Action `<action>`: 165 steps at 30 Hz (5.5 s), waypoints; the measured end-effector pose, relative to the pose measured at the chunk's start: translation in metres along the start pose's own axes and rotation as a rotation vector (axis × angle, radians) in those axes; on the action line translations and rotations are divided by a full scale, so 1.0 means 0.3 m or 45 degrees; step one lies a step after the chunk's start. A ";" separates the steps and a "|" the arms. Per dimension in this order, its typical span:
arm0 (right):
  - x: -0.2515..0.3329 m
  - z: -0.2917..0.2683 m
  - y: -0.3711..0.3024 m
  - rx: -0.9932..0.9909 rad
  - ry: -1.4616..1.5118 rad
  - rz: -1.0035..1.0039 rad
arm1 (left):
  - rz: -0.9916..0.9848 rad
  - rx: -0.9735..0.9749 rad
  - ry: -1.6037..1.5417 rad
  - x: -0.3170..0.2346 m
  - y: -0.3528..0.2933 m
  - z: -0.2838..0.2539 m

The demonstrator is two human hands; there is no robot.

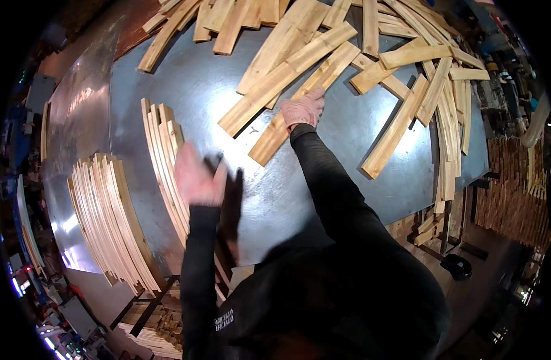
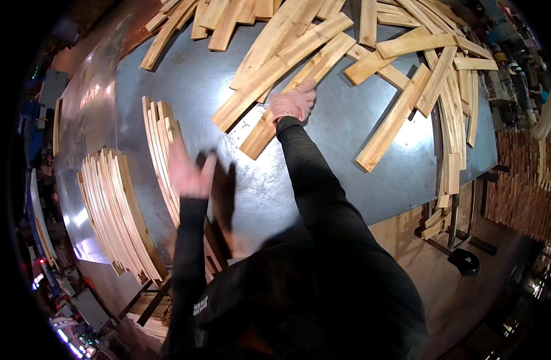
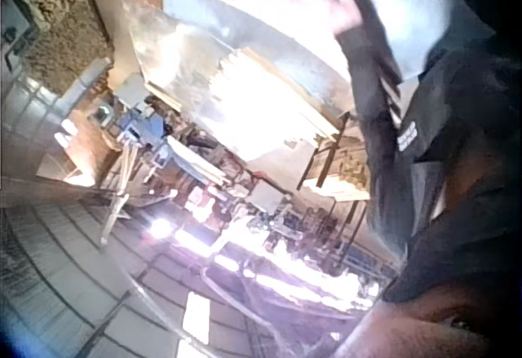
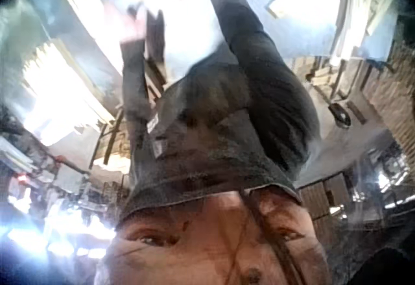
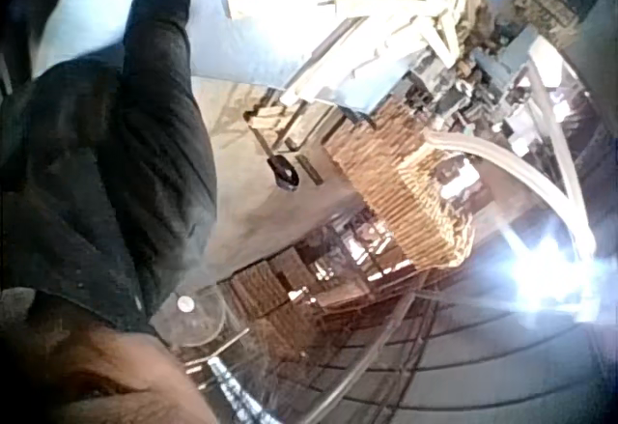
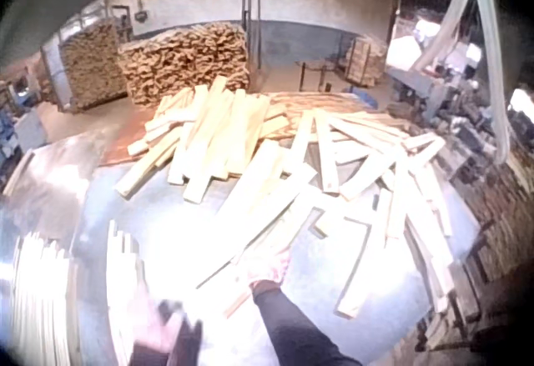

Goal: The person repeatedly picks up thin wooden planks from a large pile on a metal table and stacks them into a neat pile. They handle the planks one by one or in small groups, aligning them before placing them onto the growing stack.

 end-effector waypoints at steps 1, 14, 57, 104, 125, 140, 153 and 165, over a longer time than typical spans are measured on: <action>0.003 -0.012 0.009 0.131 0.084 0.037 | 0.152 -0.036 0.167 -0.079 0.097 0.085; 0.022 -0.470 1.111 -0.181 0.055 -0.302 | -0.061 0.255 0.385 -0.285 0.256 0.613; -0.444 -0.411 -0.051 1.061 1.033 -1.039 | -1.751 0.662 -2.670 -0.465 -0.693 0.407; 0.037 0.042 -0.919 1.384 -0.207 -0.986 | -1.106 0.523 0.137 0.705 -0.791 -0.266; -0.313 -0.301 0.670 -0.212 -0.625 -1.531 | -1.785 0.612 -1.879 -0.619 -0.438 0.616; -0.256 -0.128 0.158 1.239 0.654 -1.237 | -1.093 0.241 -0.258 -0.303 -0.505 0.418; -0.417 -0.086 -0.404 0.940 0.064 -0.952 | -0.887 0.370 0.748 -0.051 -0.679 0.111; -0.274 0.016 -0.899 0.953 0.083 -1.990 | -1.094 -0.393 -0.372 0.575 -0.509 -0.285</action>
Point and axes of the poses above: each hand's wrist, its own y-axis towards the middle knuckle, its own z-axis out of the palm, x = y × z, the point moved 6 cm from there along y, towards the middle knuckle, and after that the axes turned 13 degrees about -x, right-handed, at the moved point
